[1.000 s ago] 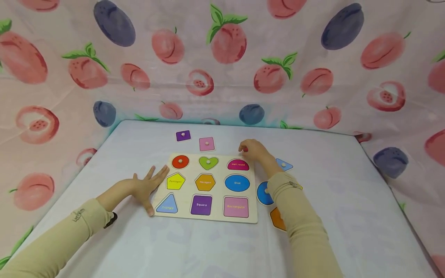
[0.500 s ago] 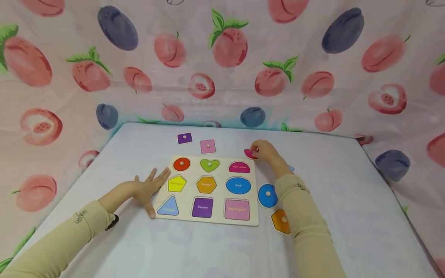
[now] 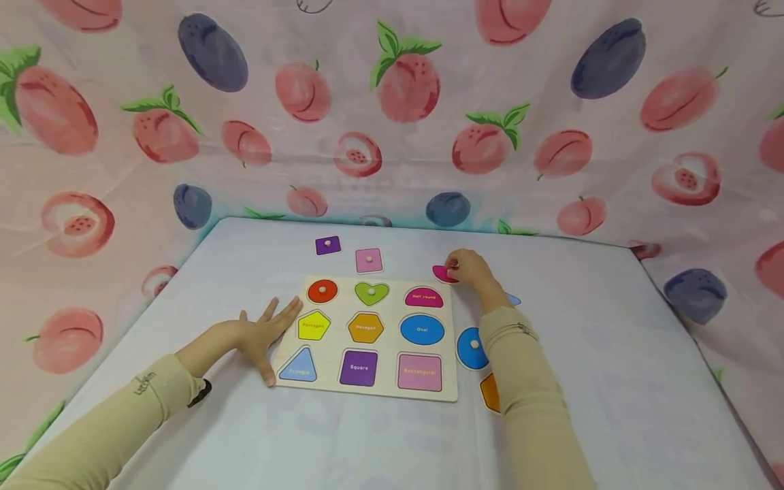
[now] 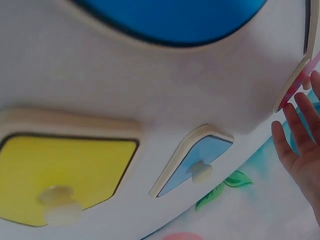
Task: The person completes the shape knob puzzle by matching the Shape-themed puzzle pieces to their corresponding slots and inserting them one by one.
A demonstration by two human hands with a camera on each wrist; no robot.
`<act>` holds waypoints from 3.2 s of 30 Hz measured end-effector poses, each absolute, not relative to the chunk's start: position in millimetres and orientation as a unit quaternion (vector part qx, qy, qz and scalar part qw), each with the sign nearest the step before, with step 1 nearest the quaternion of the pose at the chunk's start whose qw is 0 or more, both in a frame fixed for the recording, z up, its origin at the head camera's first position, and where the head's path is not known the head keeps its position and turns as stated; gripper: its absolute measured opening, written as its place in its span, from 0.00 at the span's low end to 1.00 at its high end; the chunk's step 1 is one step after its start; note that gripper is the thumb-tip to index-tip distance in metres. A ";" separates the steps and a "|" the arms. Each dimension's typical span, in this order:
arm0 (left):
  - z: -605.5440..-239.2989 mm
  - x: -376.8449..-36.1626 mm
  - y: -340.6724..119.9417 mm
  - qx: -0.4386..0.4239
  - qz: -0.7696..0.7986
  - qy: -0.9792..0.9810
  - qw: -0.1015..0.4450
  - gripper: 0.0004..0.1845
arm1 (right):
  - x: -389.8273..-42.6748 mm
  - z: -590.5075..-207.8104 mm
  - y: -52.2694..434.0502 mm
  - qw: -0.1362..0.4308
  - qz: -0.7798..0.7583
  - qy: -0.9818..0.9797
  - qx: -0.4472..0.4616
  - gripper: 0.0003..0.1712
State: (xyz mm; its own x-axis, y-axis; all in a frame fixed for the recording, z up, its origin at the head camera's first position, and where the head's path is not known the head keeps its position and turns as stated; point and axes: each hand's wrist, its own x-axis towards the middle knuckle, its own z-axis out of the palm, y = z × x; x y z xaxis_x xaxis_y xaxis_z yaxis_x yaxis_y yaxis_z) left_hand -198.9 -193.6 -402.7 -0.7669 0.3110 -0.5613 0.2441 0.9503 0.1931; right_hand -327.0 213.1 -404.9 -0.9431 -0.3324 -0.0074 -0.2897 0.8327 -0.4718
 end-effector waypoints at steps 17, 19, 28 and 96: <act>-397.0 -202.0 -192.7 0.150 0.062 0.937 0.310 0.77 | -335.8 -398.6 211.7 0.043 -0.166 0.969 -0.178 0.06; -397.6 -201.4 -193.4 0.150 0.062 0.936 0.311 0.78 | -335.9 -398.6 210.9 0.046 -0.154 0.969 -0.186 0.05; -400.8 -199.8 -192.5 0.152 0.065 0.935 0.314 0.78 | -334.3 -402.4 211.0 0.053 -0.106 0.976 -0.181 0.05; -403.6 -200.7 -195.4 0.151 0.062 0.938 0.307 0.79 | -315.3 -402.7 216.4 -0.013 -0.238 0.953 -0.187 0.12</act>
State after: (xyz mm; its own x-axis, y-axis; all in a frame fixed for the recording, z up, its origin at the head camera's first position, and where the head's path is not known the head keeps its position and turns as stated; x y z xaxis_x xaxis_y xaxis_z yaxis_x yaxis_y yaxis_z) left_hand -200.7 -195.4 -403.6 -0.7663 0.3202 -0.5570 0.2443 0.9471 0.2082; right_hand -315.3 216.4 -402.7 -0.9295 -0.3509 0.1136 -0.3632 0.8169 -0.4481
